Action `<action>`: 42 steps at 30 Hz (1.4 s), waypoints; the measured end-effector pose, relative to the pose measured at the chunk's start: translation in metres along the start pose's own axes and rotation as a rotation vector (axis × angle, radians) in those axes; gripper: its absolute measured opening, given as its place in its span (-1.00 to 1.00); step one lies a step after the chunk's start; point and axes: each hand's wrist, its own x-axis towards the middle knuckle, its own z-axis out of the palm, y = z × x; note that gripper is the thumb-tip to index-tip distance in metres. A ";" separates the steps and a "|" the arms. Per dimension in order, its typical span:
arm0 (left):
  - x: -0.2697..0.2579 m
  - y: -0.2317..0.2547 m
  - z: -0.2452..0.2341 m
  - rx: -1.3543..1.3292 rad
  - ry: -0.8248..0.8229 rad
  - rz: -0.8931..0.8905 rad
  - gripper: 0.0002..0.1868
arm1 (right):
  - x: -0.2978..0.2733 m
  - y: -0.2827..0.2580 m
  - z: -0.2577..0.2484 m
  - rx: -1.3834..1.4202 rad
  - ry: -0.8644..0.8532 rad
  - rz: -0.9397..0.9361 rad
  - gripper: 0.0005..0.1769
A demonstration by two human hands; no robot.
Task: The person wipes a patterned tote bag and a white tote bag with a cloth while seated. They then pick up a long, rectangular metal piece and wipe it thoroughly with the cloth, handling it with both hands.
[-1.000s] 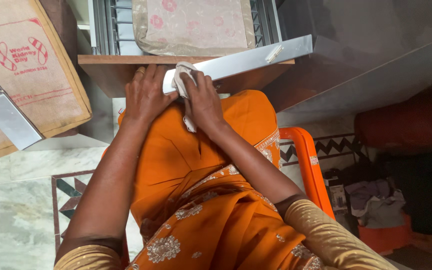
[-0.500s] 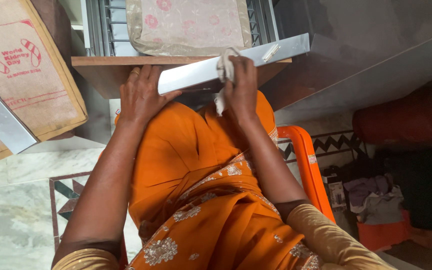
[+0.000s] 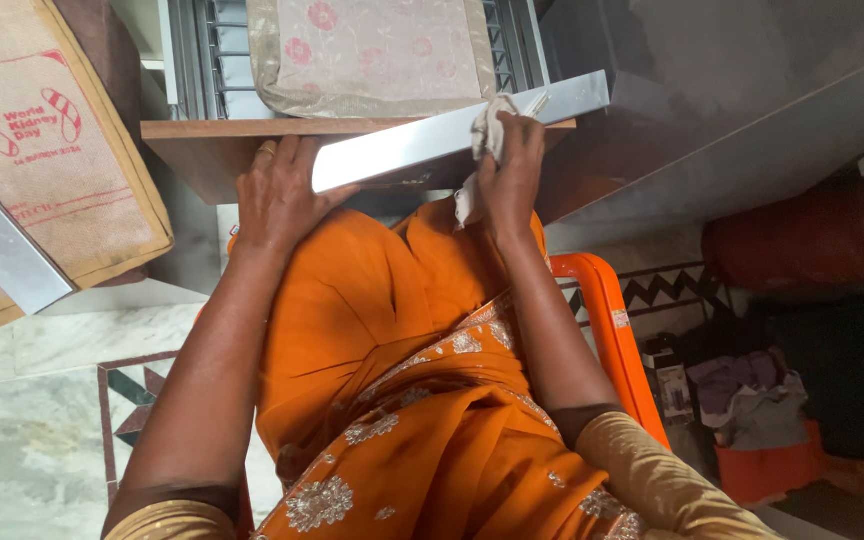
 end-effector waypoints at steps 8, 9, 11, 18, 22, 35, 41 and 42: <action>0.000 0.000 -0.001 0.034 0.029 0.028 -0.15 | -0.028 -0.049 0.030 0.008 -0.166 -0.092 -0.31; 0.000 0.000 0.000 0.027 0.011 0.017 -0.17 | -0.030 -0.054 0.031 0.022 -0.197 -0.100 -0.30; 0.000 -0.001 -0.001 0.013 -0.025 -0.007 -0.20 | -0.029 -0.056 0.027 0.045 -0.203 -0.119 -0.31; 0.000 0.003 -0.004 -0.035 -0.014 -0.030 -0.19 | 0.005 -0.017 0.001 -0.039 -0.080 0.004 -0.40; 0.001 0.005 -0.011 -0.096 -0.030 -0.056 -0.21 | 0.027 0.006 -0.011 -0.027 -0.059 0.085 -0.43; -0.006 -0.019 0.053 -1.017 0.610 -0.720 -0.62 | 0.021 0.000 0.001 -0.040 -0.014 -0.006 -0.44; -0.008 -0.019 0.061 -1.280 0.367 -1.241 -0.31 | 0.018 -0.007 0.003 -0.014 -0.007 -0.025 -0.44; -0.006 -0.018 0.057 -1.354 0.326 -1.265 -0.26 | 0.017 -0.008 0.003 -0.015 -0.005 -0.026 -0.44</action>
